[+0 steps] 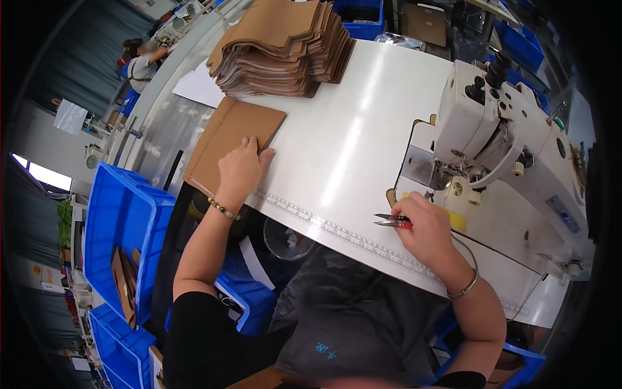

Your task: Sewing pieces of leather together using an industrial sewing machine.

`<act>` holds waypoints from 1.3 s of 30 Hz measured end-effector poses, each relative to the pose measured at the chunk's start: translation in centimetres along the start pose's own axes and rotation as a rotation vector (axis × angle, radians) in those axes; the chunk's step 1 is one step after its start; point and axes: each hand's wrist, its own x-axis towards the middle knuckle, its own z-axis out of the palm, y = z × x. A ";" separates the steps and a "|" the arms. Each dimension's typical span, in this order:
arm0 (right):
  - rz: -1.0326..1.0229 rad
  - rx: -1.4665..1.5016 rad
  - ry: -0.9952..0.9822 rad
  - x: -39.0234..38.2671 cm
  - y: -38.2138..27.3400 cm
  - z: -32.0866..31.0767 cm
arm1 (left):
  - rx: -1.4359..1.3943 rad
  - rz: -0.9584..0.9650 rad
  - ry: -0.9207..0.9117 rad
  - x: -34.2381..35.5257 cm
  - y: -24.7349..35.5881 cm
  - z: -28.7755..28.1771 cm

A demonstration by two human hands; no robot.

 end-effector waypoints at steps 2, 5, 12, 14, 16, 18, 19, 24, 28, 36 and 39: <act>-0.009 -0.025 0.001 0.0 0.0 -0.1 | -0.029 0.003 -0.047 1.1 0.0 -1.8; -0.014 -0.006 0.018 0.0 -0.1 -0.1 | -0.125 0.156 0.142 4.0 0.9 -3.8; -0.032 -0.010 0.006 0.0 0.1 -0.1 | -0.219 0.440 0.604 15.9 4.2 -6.2; -0.045 -0.016 0.016 0.0 0.1 -0.1 | -0.096 0.381 0.533 19.3 5.1 -6.4; -0.037 -0.015 -0.024 -0.1 0.1 -0.3 | -0.074 0.365 0.565 21.6 5.8 -6.2; -0.054 -0.007 -0.011 -0.2 0.1 -0.4 | -0.051 0.336 0.558 22.9 6.4 -5.7; -0.039 -0.011 -0.029 -0.2 0.1 -0.4 | -0.079 0.256 0.454 23.4 6.7 -5.4; -0.050 -0.025 -0.035 -0.3 0.3 -0.6 | -0.079 0.126 0.324 24.9 7.7 -4.4; -0.038 -0.026 -0.060 -0.4 0.4 -0.6 | -0.038 0.096 0.257 24.8 7.9 -4.4; -0.046 -0.047 -0.071 -0.3 0.3 -0.6 | 0.040 0.075 0.178 25.9 9.3 -4.2; -0.051 -0.065 -0.044 -0.3 0.6 -0.6 | 0.176 0.096 0.219 26.3 9.7 -3.6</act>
